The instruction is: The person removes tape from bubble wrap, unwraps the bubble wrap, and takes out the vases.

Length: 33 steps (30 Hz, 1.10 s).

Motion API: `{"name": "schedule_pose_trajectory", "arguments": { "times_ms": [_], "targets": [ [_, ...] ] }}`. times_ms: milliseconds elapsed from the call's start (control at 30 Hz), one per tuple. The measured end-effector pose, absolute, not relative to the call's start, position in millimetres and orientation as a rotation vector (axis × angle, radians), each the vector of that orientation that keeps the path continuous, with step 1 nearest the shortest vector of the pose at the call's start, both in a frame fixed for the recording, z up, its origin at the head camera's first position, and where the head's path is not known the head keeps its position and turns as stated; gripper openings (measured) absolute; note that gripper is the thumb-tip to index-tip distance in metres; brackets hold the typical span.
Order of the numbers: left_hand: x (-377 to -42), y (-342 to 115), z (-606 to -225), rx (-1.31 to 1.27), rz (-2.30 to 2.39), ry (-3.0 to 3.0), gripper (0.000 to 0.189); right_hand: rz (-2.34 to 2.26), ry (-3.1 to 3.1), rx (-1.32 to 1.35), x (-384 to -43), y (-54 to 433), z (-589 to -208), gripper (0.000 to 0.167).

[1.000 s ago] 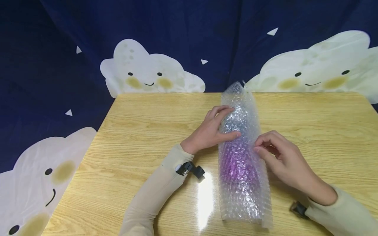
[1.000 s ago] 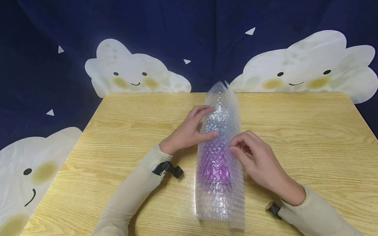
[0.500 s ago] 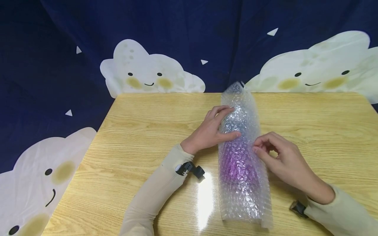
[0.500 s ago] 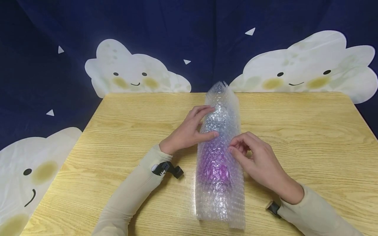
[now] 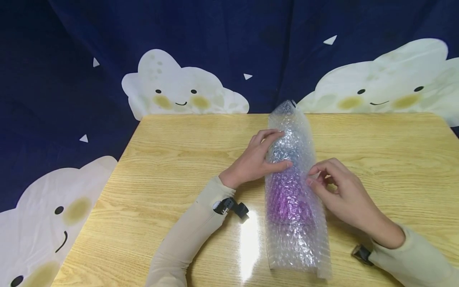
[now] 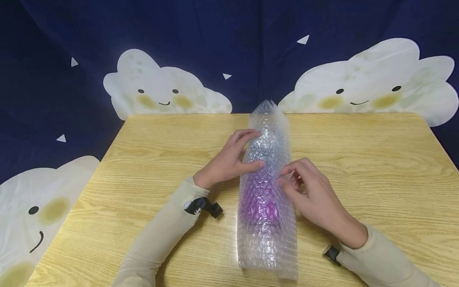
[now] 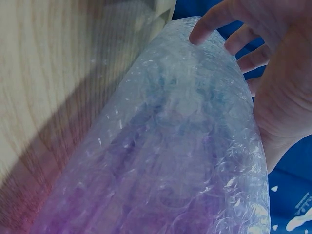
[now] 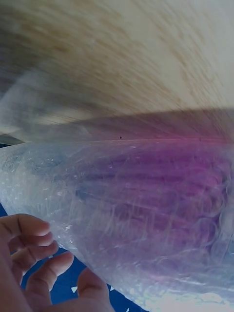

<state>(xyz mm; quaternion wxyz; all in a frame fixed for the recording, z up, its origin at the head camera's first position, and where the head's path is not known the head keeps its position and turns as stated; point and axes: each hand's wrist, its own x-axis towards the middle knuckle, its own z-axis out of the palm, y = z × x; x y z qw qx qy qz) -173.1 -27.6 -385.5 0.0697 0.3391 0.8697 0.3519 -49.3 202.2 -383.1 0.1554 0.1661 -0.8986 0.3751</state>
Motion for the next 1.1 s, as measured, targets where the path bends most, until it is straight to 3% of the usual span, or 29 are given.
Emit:
{"name": "schedule_pose_trajectory", "arguments": {
  "times_ms": [367, 767, 1100],
  "targets": [
    [-172.6, -27.9, -384.9, 1.029, 1.059, 2.617, 0.085, 0.989, -2.608, 0.436, -46.7, 202.5, -383.1, 0.046],
    [-172.6, -27.2, -385.4, 1.021, 1.061, 2.607, 0.085, 0.999, -2.64, 0.429, -46.2, 201.7, -380.1, 0.035],
    [-171.6, -26.6, -384.9, 1.026, 1.046, 2.62, 0.085, 1.03, -2.708, 0.356, -42.8, 196.8, -377.3, 0.041]
  ]
}}
